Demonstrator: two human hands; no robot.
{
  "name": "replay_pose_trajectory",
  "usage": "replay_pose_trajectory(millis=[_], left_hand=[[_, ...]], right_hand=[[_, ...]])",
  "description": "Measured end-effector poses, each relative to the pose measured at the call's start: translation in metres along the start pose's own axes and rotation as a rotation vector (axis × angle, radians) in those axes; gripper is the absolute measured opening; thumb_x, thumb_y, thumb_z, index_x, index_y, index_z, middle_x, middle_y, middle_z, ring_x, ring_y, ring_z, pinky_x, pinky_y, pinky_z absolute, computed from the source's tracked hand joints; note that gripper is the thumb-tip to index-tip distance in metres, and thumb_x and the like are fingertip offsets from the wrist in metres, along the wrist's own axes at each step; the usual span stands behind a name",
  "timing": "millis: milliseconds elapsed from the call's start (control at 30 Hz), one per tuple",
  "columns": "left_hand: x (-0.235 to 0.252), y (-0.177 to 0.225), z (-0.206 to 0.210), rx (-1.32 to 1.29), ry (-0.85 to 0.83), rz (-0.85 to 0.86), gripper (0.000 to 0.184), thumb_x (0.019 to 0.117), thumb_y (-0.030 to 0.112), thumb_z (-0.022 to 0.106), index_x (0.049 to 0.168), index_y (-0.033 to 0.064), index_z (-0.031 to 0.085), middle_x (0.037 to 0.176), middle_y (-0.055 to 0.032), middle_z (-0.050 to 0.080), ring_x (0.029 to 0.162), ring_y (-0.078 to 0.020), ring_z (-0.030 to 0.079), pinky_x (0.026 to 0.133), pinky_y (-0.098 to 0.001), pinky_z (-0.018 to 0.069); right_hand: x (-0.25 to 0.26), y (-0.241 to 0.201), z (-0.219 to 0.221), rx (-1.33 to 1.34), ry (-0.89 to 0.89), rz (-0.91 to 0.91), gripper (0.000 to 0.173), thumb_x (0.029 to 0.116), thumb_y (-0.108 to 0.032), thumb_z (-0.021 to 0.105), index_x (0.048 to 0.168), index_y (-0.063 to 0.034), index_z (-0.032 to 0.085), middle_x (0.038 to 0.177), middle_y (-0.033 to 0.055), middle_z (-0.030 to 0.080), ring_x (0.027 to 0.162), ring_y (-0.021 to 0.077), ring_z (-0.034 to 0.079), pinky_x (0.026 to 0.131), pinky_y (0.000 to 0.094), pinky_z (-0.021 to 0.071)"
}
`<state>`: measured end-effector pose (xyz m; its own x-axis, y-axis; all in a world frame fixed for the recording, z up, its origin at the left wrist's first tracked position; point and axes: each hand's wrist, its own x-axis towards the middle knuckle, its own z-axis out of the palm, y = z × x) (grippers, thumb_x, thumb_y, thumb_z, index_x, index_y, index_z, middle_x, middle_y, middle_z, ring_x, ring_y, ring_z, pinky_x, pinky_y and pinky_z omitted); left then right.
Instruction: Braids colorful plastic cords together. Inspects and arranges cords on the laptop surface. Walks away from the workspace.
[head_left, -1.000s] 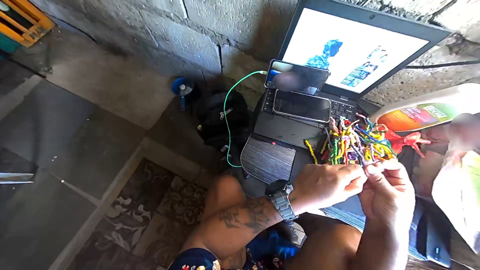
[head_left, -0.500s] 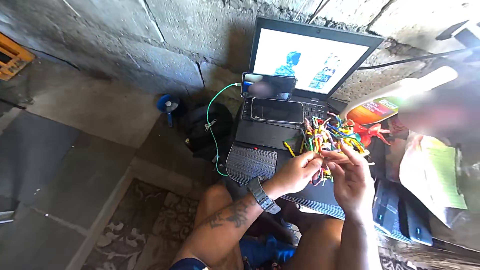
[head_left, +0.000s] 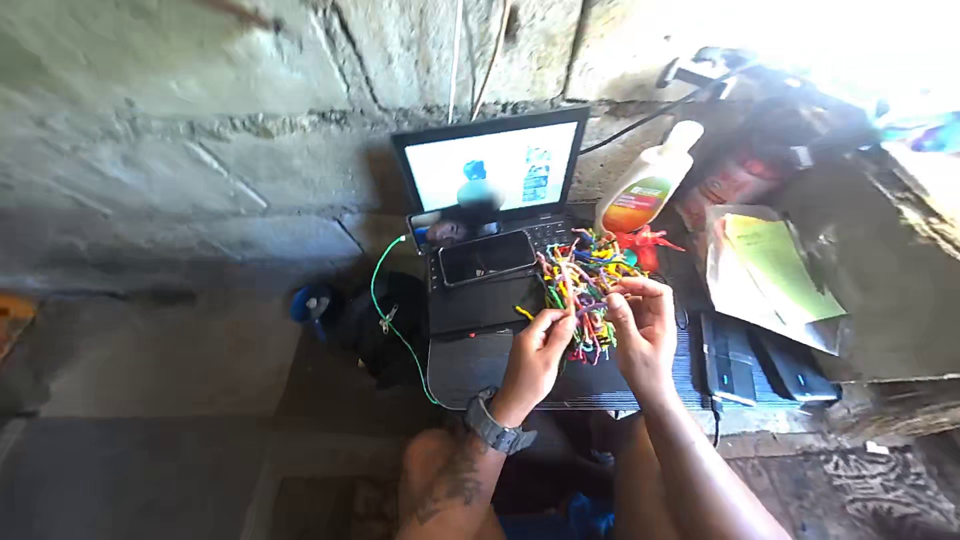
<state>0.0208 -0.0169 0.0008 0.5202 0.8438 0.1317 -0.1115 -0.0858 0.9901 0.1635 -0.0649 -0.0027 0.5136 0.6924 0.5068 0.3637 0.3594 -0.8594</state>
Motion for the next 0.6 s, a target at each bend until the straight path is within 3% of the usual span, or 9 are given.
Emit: replay_pose_trajectory(millis=[33,100,167,233,333,400,500,600], left_hand=[[0.002,0.001,-0.002,-0.128,0.004,-0.052,0.022,0.1054,0.012,0.045,0.11,-0.0002,0.064,0.076,0.0084,0.055,0.063,0.0047,0.048,0.06,-0.0129,0.0406],[0.003,0.002,-0.01,-0.339,-0.017,-0.148,0.024,0.1079,0.013,0.036,0.107,0.0054,0.06,0.072,0.0099,0.055,0.064,0.0022,0.053,0.064,-0.0142,0.0463],[0.003,0.0,-0.014,-0.507,-0.062,-0.232,0.029,0.1091,0.015,0.031,0.102,0.0095,0.059,0.077,0.0064,0.059,0.069,-0.0016,0.058,0.069,-0.0173,0.0513],[0.001,0.001,-0.015,-0.626,-0.128,-0.333,0.034,0.109,0.017,0.03,0.098,0.0125,0.062,0.075,0.0057,0.061,0.068,-0.0031,0.06,0.068,-0.019,0.0528],[-0.004,-0.001,-0.011,-0.738,-0.218,-0.442,0.036,0.1083,0.02,0.033,0.095,0.0142,0.066,0.073,0.0059,0.062,0.065,-0.0039,0.061,0.066,-0.0201,0.0535],[-0.007,-0.005,-0.01,-0.741,-0.222,-0.462,0.034,0.1077,0.021,0.036,0.094,0.0152,0.066,0.073,0.0061,0.064,0.065,-0.0038,0.062,0.066,-0.0204,0.0537],[-0.005,-0.013,-0.009,-0.469,-0.164,-0.309,0.027,0.1061,0.015,0.039,0.099,0.011,0.066,0.084,0.0049,0.067,0.074,-0.0021,0.064,0.071,-0.0185,0.0551],[0.0,-0.028,-0.011,0.173,-0.033,0.128,0.016,0.099,0.008,0.057,0.099,-0.0014,0.07,0.092,0.0001,0.068,0.081,0.0009,0.062,0.074,-0.0155,0.0525]], right_hand=[[0.002,-0.002,-0.002,0.087,-0.004,0.112,0.013,0.104,-0.016,0.051,0.114,-0.0075,0.054,0.095,-0.0082,0.063,0.076,-0.0033,0.06,0.071,0.0163,0.0536],[0.008,-0.003,-0.008,0.169,-0.146,0.344,0.023,0.1059,-0.017,0.041,0.106,-0.007,0.062,0.088,-0.0073,0.066,0.074,-0.0001,0.062,0.07,0.0195,0.0532],[0.013,0.001,-0.013,0.233,-0.393,0.5,0.036,0.1073,-0.02,0.037,0.115,-0.0033,0.067,0.1,-0.0018,0.07,0.084,0.0038,0.064,0.077,0.0236,0.0539],[0.013,0.006,-0.011,0.342,-0.52,0.513,0.031,0.1056,-0.022,0.046,0.119,-0.0054,0.069,0.108,-0.0034,0.071,0.095,0.0015,0.064,0.086,0.0227,0.053],[0.01,0.011,-0.005,0.484,-0.507,0.425,0.017,0.0984,-0.017,0.059,0.098,-0.0106,0.074,0.099,-0.0081,0.072,0.093,-0.0006,0.065,0.086,0.0215,0.0536],[0.009,0.013,-0.002,0.432,-0.454,0.354,0.011,0.0936,-0.015,0.066,0.087,-0.0103,0.074,0.098,-0.0079,0.069,0.093,-0.0014,0.063,0.085,0.0198,0.0527],[0.008,0.014,-0.002,0.292,-0.375,0.355,0.012,0.0908,-0.02,0.073,0.086,-0.009,0.074,0.095,-0.0063,0.067,0.086,-0.003,0.062,0.078,0.0168,0.0523],[0.007,0.009,-0.001,0.107,-0.328,0.39,0.017,0.0905,-0.025,0.075,0.088,-0.0083,0.073,0.089,-0.0057,0.066,0.077,-0.0048,0.06,0.072,0.015,0.0507]])
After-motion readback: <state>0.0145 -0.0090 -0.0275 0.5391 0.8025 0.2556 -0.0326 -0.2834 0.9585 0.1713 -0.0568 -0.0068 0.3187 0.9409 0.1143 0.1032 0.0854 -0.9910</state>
